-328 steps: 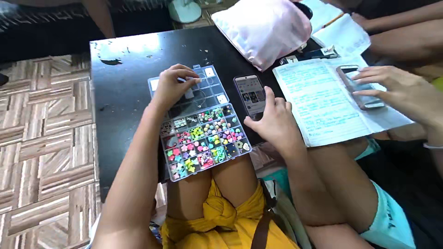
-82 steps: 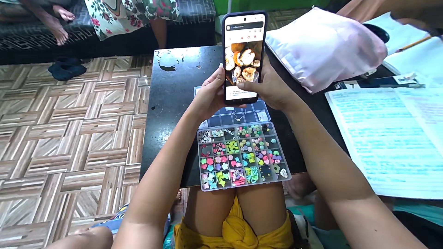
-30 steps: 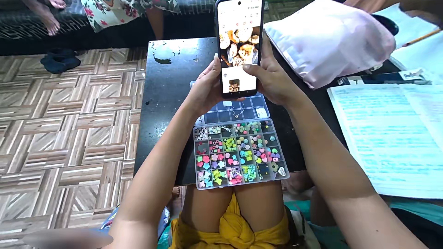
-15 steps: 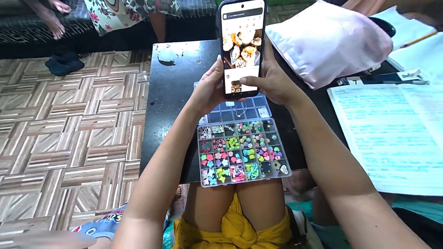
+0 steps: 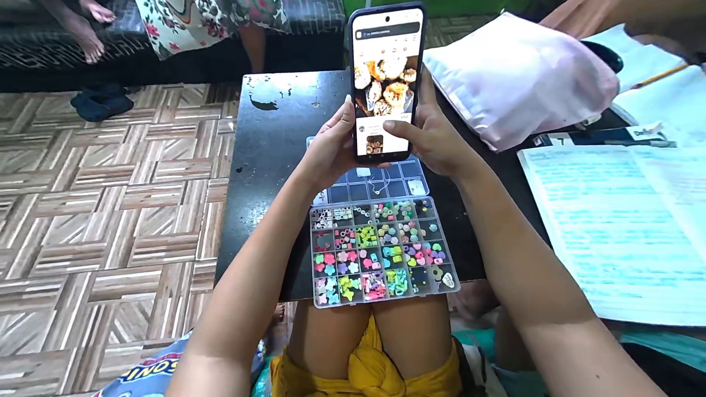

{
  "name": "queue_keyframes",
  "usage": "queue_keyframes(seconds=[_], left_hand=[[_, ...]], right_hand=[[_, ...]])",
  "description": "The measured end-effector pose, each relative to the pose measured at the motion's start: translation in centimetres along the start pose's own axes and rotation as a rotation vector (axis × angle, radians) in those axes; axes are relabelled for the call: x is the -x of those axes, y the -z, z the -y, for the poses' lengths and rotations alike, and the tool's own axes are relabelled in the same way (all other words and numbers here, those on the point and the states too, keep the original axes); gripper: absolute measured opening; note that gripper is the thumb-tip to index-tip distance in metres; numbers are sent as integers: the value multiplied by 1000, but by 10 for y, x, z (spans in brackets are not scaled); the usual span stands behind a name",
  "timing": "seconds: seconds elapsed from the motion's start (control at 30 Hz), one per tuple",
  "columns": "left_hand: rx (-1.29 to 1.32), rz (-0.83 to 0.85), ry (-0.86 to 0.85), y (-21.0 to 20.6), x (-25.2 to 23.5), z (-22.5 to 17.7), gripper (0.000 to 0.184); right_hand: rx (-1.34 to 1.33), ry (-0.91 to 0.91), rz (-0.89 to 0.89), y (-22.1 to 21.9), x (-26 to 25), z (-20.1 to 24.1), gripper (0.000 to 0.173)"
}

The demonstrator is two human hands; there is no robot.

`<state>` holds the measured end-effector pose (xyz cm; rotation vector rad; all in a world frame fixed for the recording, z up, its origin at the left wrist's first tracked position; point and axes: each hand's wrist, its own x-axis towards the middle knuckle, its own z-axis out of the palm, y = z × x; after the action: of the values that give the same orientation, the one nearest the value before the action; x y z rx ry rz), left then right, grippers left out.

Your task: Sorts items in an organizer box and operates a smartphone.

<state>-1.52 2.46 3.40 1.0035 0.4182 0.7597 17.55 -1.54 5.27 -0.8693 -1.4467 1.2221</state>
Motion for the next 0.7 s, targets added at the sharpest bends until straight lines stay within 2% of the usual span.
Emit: queue_keyframes(seconds=[0.3, 0.7], left_hand=[[6, 28, -33, 4, 1, 2, 43], [36, 39, -45, 4, 2, 2, 36]], right_hand=[[-24, 32, 12, -1, 0, -4, 103], [0, 59, 9, -2, 0, -3, 101]])
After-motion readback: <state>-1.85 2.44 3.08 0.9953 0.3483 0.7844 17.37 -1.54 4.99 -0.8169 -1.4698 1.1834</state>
